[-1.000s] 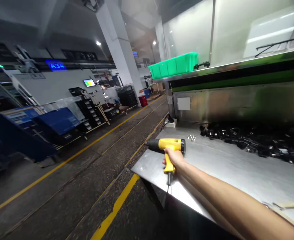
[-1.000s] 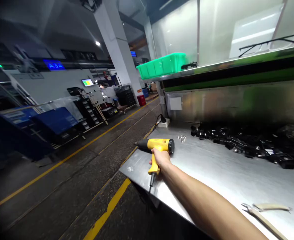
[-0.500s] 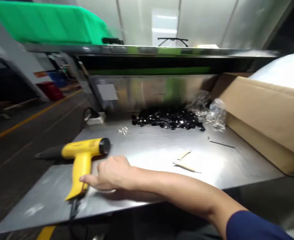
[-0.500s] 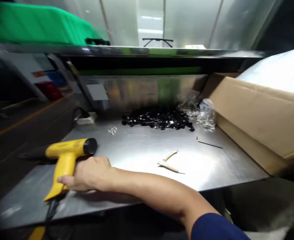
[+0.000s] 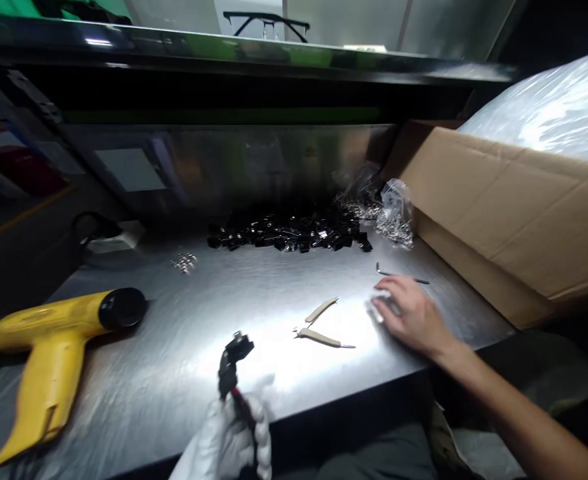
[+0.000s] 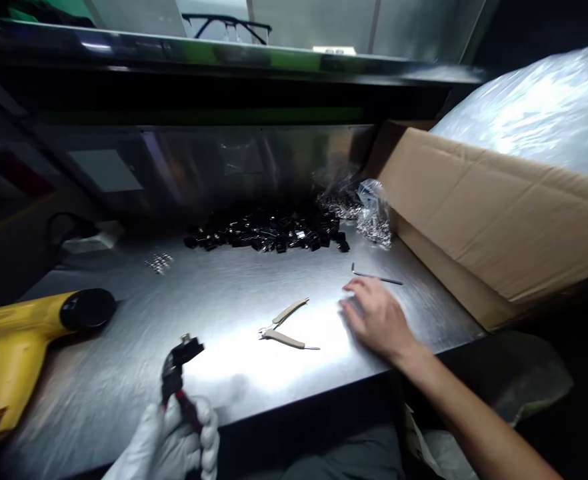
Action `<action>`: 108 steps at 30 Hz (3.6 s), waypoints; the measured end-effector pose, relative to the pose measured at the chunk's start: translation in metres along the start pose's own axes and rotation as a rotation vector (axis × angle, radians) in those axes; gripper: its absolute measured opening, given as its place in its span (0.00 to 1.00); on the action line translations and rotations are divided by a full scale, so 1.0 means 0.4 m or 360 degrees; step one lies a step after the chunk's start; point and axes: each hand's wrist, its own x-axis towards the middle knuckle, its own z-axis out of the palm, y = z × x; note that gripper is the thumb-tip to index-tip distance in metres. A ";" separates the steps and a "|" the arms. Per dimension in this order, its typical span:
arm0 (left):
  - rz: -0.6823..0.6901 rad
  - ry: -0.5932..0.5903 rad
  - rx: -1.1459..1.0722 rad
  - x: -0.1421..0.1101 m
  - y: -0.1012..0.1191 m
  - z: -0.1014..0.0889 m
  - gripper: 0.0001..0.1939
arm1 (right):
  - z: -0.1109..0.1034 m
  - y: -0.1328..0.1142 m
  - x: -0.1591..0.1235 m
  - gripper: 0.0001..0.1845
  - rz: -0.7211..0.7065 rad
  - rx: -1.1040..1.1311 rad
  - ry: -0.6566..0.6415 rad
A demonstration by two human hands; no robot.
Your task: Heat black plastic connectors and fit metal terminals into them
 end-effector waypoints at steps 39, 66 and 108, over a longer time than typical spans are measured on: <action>0.0909 0.0842 0.2093 -0.098 -0.197 -0.036 0.08 | 0.084 -0.342 -0.057 0.20 0.0057 0.1373 -0.0882; 0.0618 0.0704 0.1886 -0.112 -0.161 -0.026 0.11 | 0.071 -0.386 -0.050 0.19 0.0223 0.1531 -0.0989; 0.0280 0.0658 0.0997 -0.125 -0.200 0.067 0.21 | 0.151 -0.492 -0.195 0.26 0.0326 0.1583 -0.0252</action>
